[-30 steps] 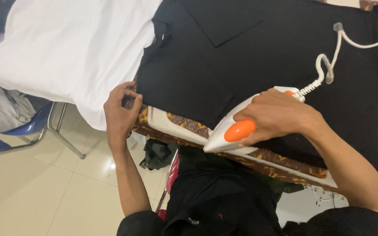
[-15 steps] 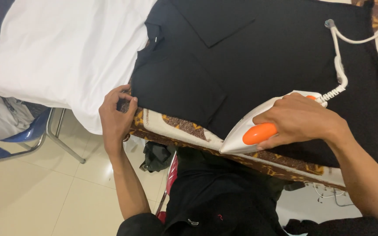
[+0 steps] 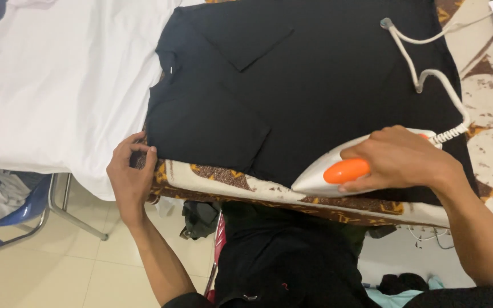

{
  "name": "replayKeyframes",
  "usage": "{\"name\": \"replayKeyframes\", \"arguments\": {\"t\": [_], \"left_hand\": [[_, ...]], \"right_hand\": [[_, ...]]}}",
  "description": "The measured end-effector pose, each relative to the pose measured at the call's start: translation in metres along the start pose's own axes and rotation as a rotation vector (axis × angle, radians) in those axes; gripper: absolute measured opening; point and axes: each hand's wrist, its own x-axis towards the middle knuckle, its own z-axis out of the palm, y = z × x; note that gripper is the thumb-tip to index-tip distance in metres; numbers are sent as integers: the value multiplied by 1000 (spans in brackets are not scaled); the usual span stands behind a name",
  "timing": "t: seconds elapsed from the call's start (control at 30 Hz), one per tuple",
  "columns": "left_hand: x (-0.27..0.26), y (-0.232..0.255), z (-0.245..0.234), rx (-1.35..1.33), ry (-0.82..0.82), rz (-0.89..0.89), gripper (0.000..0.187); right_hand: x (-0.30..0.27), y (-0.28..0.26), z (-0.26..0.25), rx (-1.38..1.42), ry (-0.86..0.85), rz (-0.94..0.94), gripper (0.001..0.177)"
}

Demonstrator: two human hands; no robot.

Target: A person irons a black t-shirt and a red t-shirt on an ironing board and then folds them.

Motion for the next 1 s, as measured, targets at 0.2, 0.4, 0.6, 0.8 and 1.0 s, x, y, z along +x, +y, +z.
{"name": "replayKeyframes", "arguments": {"t": [0.2, 0.4, 0.6, 0.8, 1.0], "left_hand": [[-1, -1, 2, 4, 5, 9, 14], [-3, -1, 2, 29, 3, 26, 14], [-4, 1, 3, 36, 5, 31, 13], [-5, 3, 5, 29, 12, 8, 12], [-5, -1, 6, 87, 0, 4, 13]], "right_hand": [[-21, 15, 12, 33, -106, 216, 49], [-16, 53, 19, 87, 193, 518, 57], [-50, 54, 30, -4, -106, 223, 53], [-34, 60, 27, 165, 103, 462, 55], [39, 137, 29, 90, 421, 496, 64]]}}
